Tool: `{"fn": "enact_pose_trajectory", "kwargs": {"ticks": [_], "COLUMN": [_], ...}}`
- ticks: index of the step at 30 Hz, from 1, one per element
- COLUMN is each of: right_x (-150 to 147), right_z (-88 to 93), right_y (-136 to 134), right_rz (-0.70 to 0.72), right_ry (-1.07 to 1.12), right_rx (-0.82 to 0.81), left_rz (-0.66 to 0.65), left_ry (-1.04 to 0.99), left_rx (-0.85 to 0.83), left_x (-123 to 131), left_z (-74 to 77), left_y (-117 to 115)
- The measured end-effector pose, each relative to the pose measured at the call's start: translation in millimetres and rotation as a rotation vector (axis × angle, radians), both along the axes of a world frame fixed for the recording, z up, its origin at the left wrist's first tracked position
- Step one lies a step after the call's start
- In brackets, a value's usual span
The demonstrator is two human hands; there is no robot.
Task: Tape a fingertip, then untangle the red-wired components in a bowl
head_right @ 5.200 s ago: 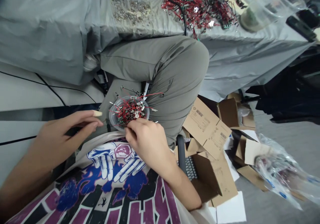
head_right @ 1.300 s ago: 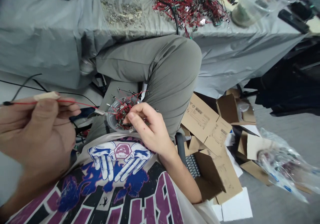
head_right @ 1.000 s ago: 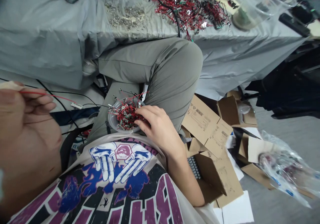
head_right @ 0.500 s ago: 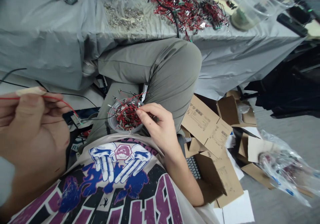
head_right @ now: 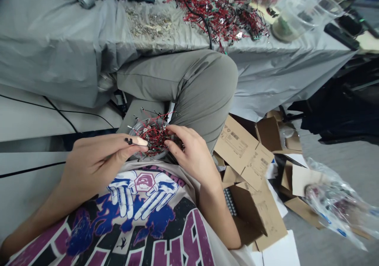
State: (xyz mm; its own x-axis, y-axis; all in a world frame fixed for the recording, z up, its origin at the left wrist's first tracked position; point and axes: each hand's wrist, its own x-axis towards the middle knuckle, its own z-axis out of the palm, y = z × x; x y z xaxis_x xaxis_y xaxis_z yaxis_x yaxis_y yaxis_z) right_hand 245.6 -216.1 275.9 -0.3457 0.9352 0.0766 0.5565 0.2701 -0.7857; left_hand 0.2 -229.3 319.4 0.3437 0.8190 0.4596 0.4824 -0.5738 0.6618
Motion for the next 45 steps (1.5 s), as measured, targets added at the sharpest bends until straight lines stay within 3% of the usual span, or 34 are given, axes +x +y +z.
{"fn": "enact_pose_trajectory", "kwargs": {"ticks": [5, 9, 12, 20, 29, 35, 41, 45], "right_x": [-4, -9, -12, -6, -39, -46, -44, -43], "right_z": [27.1, 40.4, 38.8, 34.9, 15.6, 14.9, 20.7, 22.2], "right_y": [-13, -23, -23, -18, -24, -24, -27, -26], "right_rz": [-0.102, 0.091, 0.162, 0.078, -0.113, -0.047, -0.097, -0.054], "right_ry": [0.323, 0.401, 0.356, 0.489, 0.866, 0.884, 0.833, 0.88], "right_rx": [0.174, 0.124, 0.152, 0.123, 0.095, 0.081, 0.084, 0.095], "left_rz": [-0.006, -0.047, -0.042, 0.081, -0.088, -0.134, -0.144, -0.143], "left_ry": [0.031, -0.011, -0.051, -0.081, -0.047, -0.033, -0.036, -0.045], "left_rx": [-0.046, -0.087, -0.112, -0.16, -0.16, -0.162, -0.161, -0.153], "left_x": [4, 5, 5, 5, 16, 17, 19, 21], "left_z": [0.7, 3.5, 5.7, 8.8, -4.0, -13.7, -11.6, -10.6], "left_y": [-6, -7, -7, -6, -9, -14, -14, -13]}}
